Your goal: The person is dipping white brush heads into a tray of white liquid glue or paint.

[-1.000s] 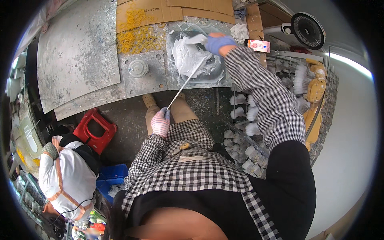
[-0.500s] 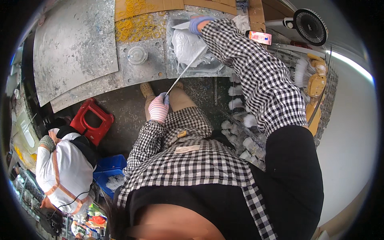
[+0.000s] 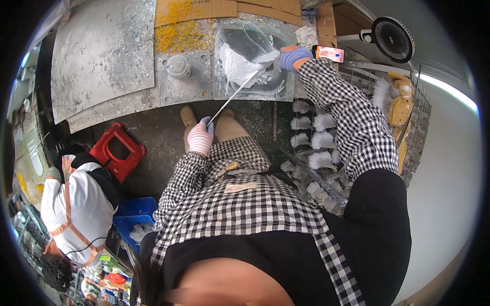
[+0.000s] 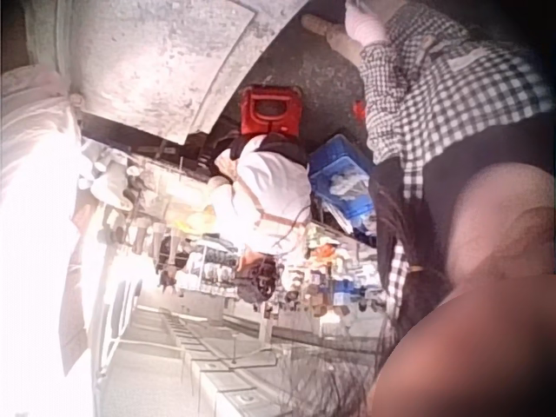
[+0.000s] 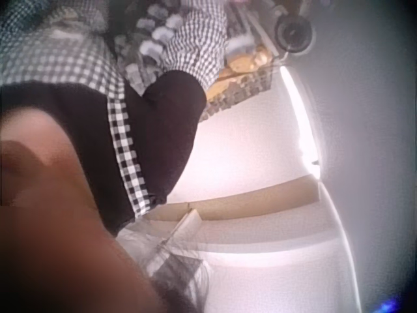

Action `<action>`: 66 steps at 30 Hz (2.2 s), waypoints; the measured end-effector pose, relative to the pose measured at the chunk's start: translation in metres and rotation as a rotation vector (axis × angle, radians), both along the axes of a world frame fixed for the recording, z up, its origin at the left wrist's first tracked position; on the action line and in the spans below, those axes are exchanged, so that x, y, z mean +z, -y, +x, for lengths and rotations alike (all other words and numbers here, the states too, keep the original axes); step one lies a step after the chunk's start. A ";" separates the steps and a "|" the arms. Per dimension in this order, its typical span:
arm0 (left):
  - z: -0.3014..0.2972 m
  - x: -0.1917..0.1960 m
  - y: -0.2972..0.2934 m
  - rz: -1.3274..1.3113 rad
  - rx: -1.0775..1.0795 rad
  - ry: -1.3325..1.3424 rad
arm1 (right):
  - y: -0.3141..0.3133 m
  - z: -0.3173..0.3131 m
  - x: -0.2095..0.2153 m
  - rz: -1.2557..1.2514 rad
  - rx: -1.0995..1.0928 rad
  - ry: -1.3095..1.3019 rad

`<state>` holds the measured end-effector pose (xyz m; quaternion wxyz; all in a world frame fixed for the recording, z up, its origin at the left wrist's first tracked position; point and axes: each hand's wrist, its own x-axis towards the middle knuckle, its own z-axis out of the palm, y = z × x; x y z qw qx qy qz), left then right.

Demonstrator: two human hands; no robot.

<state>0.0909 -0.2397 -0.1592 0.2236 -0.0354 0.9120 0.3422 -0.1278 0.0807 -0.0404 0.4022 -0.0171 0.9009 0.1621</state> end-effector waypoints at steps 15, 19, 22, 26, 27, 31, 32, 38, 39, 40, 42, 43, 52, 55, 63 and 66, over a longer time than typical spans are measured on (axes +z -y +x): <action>-0.001 0.002 -0.013 -0.048 -0.055 -0.063 | 0.078 -0.036 -0.056 -0.182 0.164 -0.210; 0.003 0.007 -0.018 -0.034 -0.053 -0.085 | 0.071 -0.015 -0.047 -0.117 0.268 -0.133; 0.005 0.009 -0.020 -0.044 -0.055 -0.078 | 0.062 -0.005 -0.039 -0.065 0.318 -0.079; 0.010 0.011 -0.020 -0.037 -0.041 -0.086 | 0.039 -0.001 -0.024 -0.016 0.334 -0.052; 0.012 0.011 -0.020 -0.030 -0.034 -0.104 | 0.030 -0.002 -0.024 0.014 0.339 -0.050; 0.015 0.015 -0.020 -0.048 -0.034 -0.087 | 0.013 -0.001 -0.006 0.000 0.313 -0.071; 0.017 0.015 -0.021 -0.051 -0.028 -0.087 | 0.018 0.006 0.009 -0.084 0.235 -0.130; 0.018 0.023 -0.028 -0.066 -0.031 -0.046 | 0.087 0.008 -0.010 -0.140 0.291 -0.146; 0.017 0.020 -0.029 -0.062 -0.033 -0.065 | 0.091 0.009 -0.015 -0.161 0.324 -0.168; 0.017 0.020 -0.030 -0.058 -0.034 -0.083 | 0.090 0.013 -0.019 -0.165 0.328 -0.164; 0.020 0.022 -0.033 -0.061 -0.027 -0.073 | 0.086 0.021 -0.025 -0.229 0.370 -0.192; 0.020 0.022 -0.036 -0.059 -0.025 -0.074 | 0.083 0.022 -0.026 -0.186 0.386 -0.145; 0.029 0.023 -0.044 -0.059 -0.015 -0.127 | 0.009 0.018 -0.016 -0.022 0.507 -0.037; 0.033 0.022 -0.040 -0.044 -0.013 -0.134 | -0.015 0.017 -0.013 0.014 0.528 -0.088; 0.034 0.024 -0.040 -0.060 -0.012 -0.129 | 0.082 0.044 -0.002 -0.141 0.506 -0.125; 0.036 0.022 -0.037 -0.067 -0.009 -0.122 | 0.107 0.049 -0.019 -0.219 0.462 -0.146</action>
